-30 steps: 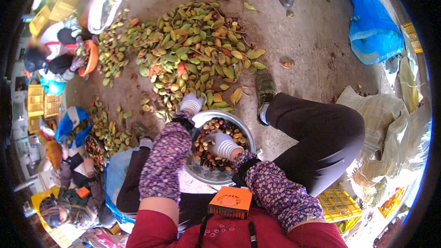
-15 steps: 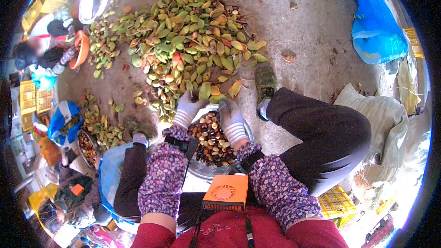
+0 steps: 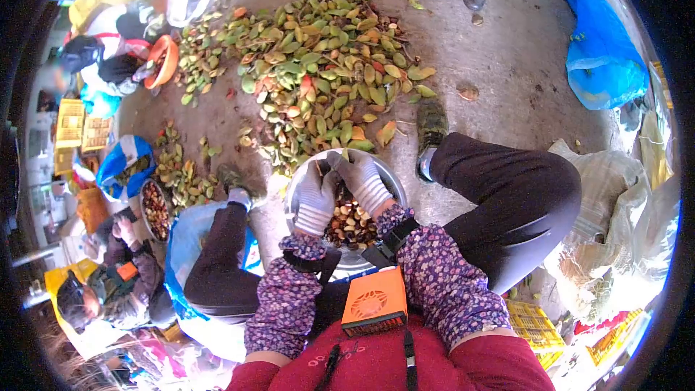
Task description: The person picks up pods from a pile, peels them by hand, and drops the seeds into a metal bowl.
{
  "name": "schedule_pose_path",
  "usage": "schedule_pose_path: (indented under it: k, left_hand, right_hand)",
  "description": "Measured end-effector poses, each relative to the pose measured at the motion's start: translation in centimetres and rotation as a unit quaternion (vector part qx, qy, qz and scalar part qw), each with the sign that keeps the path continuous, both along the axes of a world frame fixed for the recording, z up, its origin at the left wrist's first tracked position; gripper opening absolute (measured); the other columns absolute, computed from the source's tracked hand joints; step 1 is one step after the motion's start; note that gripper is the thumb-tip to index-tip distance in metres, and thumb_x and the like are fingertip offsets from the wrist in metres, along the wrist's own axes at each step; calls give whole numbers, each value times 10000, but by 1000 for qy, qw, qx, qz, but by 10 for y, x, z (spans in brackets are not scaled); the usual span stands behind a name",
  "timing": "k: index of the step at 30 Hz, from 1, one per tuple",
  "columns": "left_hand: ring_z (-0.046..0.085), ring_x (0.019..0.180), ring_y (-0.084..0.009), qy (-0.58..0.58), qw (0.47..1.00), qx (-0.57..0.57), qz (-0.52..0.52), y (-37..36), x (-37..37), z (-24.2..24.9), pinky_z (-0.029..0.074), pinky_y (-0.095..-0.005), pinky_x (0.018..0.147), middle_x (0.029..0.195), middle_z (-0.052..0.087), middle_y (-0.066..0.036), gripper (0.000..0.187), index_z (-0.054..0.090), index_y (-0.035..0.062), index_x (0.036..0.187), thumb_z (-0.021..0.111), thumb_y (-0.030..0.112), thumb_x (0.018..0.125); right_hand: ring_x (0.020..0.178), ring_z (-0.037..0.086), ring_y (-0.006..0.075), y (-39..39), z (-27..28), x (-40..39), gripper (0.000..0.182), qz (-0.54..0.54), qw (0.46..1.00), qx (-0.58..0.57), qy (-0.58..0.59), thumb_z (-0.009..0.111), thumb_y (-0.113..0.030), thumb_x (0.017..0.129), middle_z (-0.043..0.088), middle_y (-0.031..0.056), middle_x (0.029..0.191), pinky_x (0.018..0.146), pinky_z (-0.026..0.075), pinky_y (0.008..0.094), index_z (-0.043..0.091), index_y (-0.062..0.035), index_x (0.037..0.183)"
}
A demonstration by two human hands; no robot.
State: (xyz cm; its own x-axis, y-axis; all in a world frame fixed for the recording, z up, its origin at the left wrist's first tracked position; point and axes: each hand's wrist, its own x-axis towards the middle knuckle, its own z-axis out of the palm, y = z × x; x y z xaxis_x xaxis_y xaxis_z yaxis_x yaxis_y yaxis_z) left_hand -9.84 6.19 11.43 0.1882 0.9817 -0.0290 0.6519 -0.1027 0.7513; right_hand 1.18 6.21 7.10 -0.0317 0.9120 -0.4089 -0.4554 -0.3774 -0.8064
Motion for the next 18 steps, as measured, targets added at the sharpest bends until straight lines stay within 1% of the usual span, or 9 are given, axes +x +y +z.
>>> schedule_pose_path:
  k: [2, 4, 7, 9, 10, 12, 14, 16, 18]
  left_hand:
    - [595, 787, -417, -22, 998, -52, 31, -9, -3, -36, 476, -423, 662, 822, 596, -253, 242, 449, -43, 1069, 483, 61, 853]
    - [589, 759, -439, -45, 997, -48, 46, -16, 2, -55, 473, -440, 630, 798, 592, -271, 243, 442, -44, 1076, 472, 58, 857]
    - [591, 870, -395, -26, 996, -46, 66, -16, 11, -59, 458, -397, 746, 909, 591, -243, 203, 467, -32, 1069, 425, 48, 887]
    - [592, 825, -413, -21, 997, -38, 65, -12, 15, -56, 467, -421, 686, 862, 594, -261, 245, 448, -35, 1103, 448, 54, 875]
    - [594, 781, -430, -18, 997, -30, 65, -12, 17, -55, 476, -445, 627, 815, 597, -279, 294, 429, -39, 1136, 470, 60, 863]
    - [598, 830, -405, -5, 993, -61, 97, -17, 20, -52, 474, -414, 685, 857, 600, -259, 247, 454, -38, 1104, 444, 59, 878]
    - [603, 879, -380, 9, 987, -93, 130, -19, 21, -50, 472, -382, 743, 900, 603, -239, 212, 480, -38, 1072, 419, 57, 893]
    - [611, 831, -371, -17, 987, -6, 160, -18, 12, -54, 479, -379, 705, 866, 611, -229, 222, 492, -47, 1071, 418, 81, 905]
    - [615, 784, -353, -37, 985, -1, 170, -12, 7, -44, 481, -368, 675, 839, 611, -219, 238, 492, -59, 1075, 415, 104, 919]
  right_hand:
    - [654, 534, 95, -1, -11, -2, 282, -1, 990, -48, -130, 613, -249, 858, 626, 45, 743, 582, 443, 257, 624, 29, 903]
    - [620, 536, 88, -4, 2, -1, 270, -34, 991, -35, -127, 610, -231, 856, 615, 43, 680, 543, 439, 273, 618, 40, 850]
    - [591, 572, 154, -4, -22, -6, 315, -93, 981, -6, -172, 594, -272, 868, 617, 96, 652, 538, 446, 303, 603, 39, 825]
    - [563, 586, 269, -2, -25, -7, 353, -122, 958, 24, -258, 554, -307, 889, 600, 163, 626, 535, 450, 347, 585, 37, 818]
    - [563, 586, 269, -3, -27, -6, 353, -123, 958, 23, -258, 554, -307, 889, 600, 163, 626, 535, 450, 347, 585, 37, 818]
    - [612, 584, 351, -9, -30, -4, 360, -79, 953, 34, -292, 507, -311, 912, 579, 228, 669, 571, 453, 377, 578, 31, 826]
    - [646, 587, 346, -9, -30, -7, 343, -91, 950, 74, -288, 496, -290, 918, 580, 231, 696, 596, 454, 377, 573, 33, 829]
    - [679, 590, 340, -10, -32, -8, 328, -99, 947, 114, -284, 485, -269, 925, 581, 234, 722, 620, 454, 377, 567, 34, 832]
    - [751, 593, 340, -10, -31, -10, 322, -14, 942, 126, -310, 467, -259, 936, 594, 241, 787, 668, 457, 364, 571, 43, 889]
